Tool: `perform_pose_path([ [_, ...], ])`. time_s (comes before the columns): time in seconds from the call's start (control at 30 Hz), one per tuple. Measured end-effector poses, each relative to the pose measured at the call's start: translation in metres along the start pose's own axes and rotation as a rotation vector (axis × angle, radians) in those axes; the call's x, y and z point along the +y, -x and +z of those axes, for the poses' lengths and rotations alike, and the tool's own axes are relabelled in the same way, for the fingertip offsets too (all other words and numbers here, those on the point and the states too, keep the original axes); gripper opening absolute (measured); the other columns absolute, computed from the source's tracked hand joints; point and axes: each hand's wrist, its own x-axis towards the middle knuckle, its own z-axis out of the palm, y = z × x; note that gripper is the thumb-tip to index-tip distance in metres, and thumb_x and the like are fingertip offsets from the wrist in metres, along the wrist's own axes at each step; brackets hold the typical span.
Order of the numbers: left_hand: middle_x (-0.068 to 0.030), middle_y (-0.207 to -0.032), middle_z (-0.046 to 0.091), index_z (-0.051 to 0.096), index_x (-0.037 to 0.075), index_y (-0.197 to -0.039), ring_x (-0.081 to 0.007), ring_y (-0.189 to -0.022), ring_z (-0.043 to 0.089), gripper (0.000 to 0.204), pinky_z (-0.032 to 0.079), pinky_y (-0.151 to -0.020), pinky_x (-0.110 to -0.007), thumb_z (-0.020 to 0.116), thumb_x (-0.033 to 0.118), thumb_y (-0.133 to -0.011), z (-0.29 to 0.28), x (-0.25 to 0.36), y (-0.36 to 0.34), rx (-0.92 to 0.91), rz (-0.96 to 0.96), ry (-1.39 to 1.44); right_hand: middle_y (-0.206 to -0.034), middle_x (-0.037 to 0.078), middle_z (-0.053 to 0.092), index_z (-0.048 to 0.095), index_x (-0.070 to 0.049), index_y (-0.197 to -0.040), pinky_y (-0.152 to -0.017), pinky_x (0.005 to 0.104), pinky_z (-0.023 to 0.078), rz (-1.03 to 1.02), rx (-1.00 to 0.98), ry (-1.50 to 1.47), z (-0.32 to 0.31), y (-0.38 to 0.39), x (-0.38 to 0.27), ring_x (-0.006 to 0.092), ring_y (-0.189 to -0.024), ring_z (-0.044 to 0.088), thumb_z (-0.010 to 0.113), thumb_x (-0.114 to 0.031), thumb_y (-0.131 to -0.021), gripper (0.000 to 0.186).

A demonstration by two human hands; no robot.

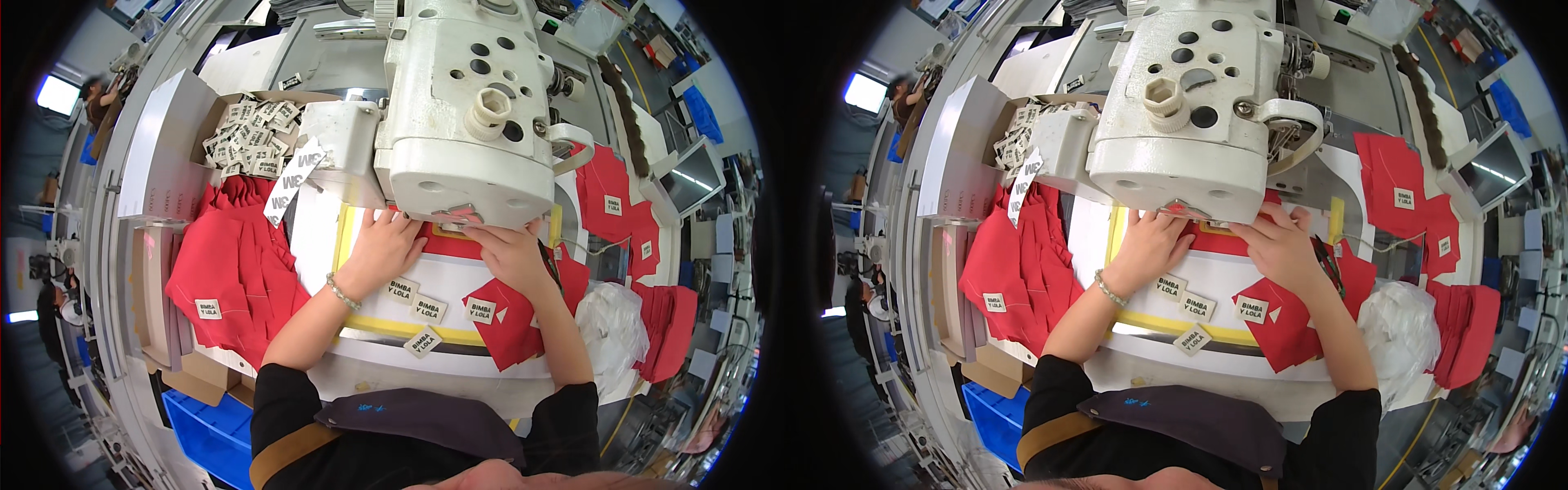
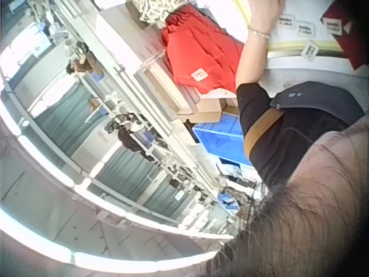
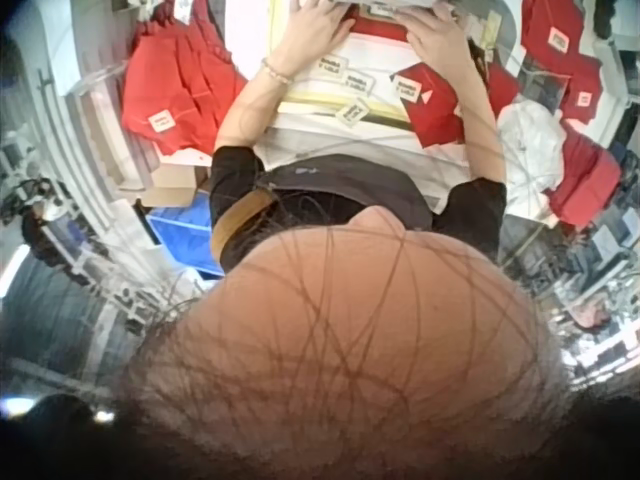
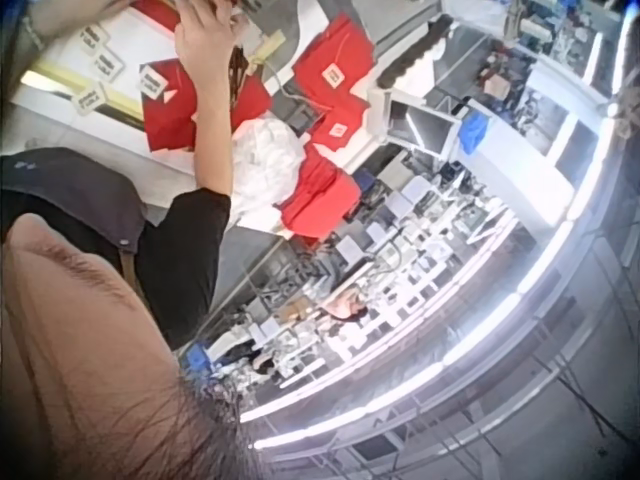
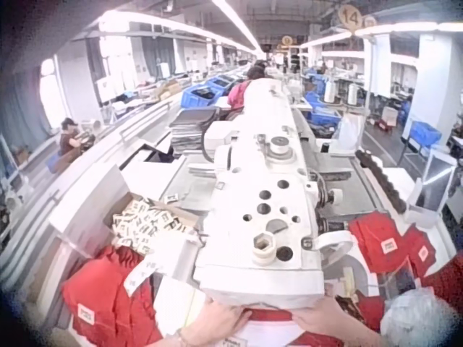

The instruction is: The person uses an industrial sewing machine to attach small white rectangular labels to red fabric pieces. They pick up a label, place it on a red piece, and guide the fabric under the machine's presser foot to sew it in place. The person repeats this process for multiple items, stacking the finished pieces to the left.

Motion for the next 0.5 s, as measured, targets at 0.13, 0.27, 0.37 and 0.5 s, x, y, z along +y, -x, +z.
perform_pose_path([
  [0.13,-0.0062,-0.110,0.059,0.063,0.007,-0.113,-0.0253,-0.097,0.054,0.033,0.041,-0.082,-0.046,0.060,0.030,-0.090,0.001,0.000,0.000,-0.029,-0.009,-0.006,-0.109,-0.007,0.067,0.071,-0.017,-0.109,-0.092,0.0465,0.033,-0.056,-0.035,0.010,0.011,-0.004,0.003,0.0162,-0.111,0.053,0.070,-0.011,-0.070,0.039],
  [0.27,-0.0065,-0.114,0.058,0.064,0.007,-0.112,-0.0258,-0.106,0.052,0.033,0.036,-0.090,-0.048,0.061,0.030,-0.089,-0.001,0.001,-0.001,-0.032,-0.015,0.004,-0.110,-0.006,0.067,0.071,-0.017,-0.109,-0.094,0.0477,0.034,-0.047,-0.086,-0.003,0.017,-0.004,0.005,0.0164,-0.112,0.053,0.070,-0.012,-0.070,0.039],
  [0.37,-0.0070,-0.117,0.058,0.065,0.008,-0.112,-0.0262,-0.113,0.050,0.033,0.031,-0.097,-0.050,0.062,0.030,-0.089,-0.001,0.001,-0.001,-0.061,-0.037,0.021,-0.111,-0.005,0.068,0.071,-0.017,-0.110,-0.095,0.0483,0.035,-0.068,-0.076,0.034,0.020,-0.005,0.005,0.0168,-0.113,0.053,0.071,-0.013,-0.070,0.040],
  [0.5,-0.0058,-0.112,0.058,0.062,0.007,-0.116,-0.0234,-0.103,0.053,0.035,0.039,-0.084,-0.045,0.060,0.030,-0.090,-0.002,0.001,-0.001,-0.006,-0.005,-0.003,-0.113,-0.005,0.068,0.072,-0.017,-0.110,-0.095,0.0485,0.036,-0.079,-0.091,0.052,0.019,-0.005,0.004,0.0170,-0.114,0.052,0.071,-0.014,-0.070,0.040],
])
